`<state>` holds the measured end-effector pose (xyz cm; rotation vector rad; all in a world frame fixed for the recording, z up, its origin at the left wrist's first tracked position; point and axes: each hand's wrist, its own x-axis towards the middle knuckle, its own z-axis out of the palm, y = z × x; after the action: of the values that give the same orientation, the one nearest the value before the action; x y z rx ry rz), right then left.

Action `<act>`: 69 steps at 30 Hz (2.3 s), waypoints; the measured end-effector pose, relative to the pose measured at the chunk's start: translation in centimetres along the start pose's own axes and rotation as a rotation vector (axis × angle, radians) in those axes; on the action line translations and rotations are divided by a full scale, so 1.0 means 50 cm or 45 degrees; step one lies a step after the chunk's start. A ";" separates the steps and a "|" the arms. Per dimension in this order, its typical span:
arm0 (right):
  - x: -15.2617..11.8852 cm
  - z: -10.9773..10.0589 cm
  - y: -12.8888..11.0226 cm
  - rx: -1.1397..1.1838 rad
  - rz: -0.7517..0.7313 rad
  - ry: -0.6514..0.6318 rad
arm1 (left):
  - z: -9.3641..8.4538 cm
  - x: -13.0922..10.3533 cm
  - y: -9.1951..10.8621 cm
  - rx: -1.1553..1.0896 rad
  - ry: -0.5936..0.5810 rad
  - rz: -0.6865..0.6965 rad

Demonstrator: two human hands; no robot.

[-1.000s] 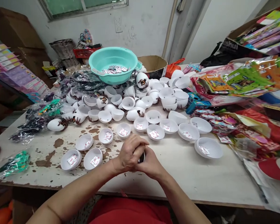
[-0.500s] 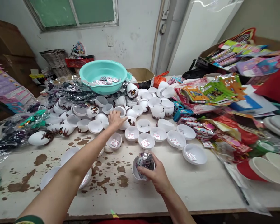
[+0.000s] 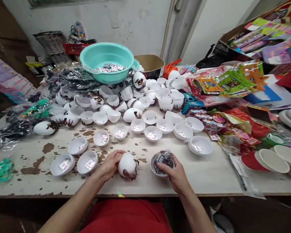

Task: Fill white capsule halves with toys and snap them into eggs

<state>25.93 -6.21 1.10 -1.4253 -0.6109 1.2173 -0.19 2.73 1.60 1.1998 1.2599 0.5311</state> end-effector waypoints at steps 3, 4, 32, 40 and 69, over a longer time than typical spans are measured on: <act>-0.009 0.011 -0.003 -0.034 0.001 -0.024 | 0.004 -0.012 -0.007 0.147 0.191 0.096; -0.012 0.014 -0.004 -0.053 -0.006 -0.038 | 0.006 -0.017 0.003 0.254 0.220 0.172; -0.032 0.061 -0.039 0.018 0.090 -0.747 | 0.045 -0.065 0.112 -0.053 -0.339 0.081; -0.061 0.078 -0.051 -0.128 0.048 -0.688 | 0.014 -0.098 0.153 0.371 -0.477 0.226; -0.087 0.104 -0.086 -0.030 -0.016 -0.448 | 0.005 -0.118 0.145 0.537 -0.466 0.730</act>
<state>20.87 -6.85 7.31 -1.2319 -0.8744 1.4689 0.36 0.18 10.59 1.9398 0.7182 0.4333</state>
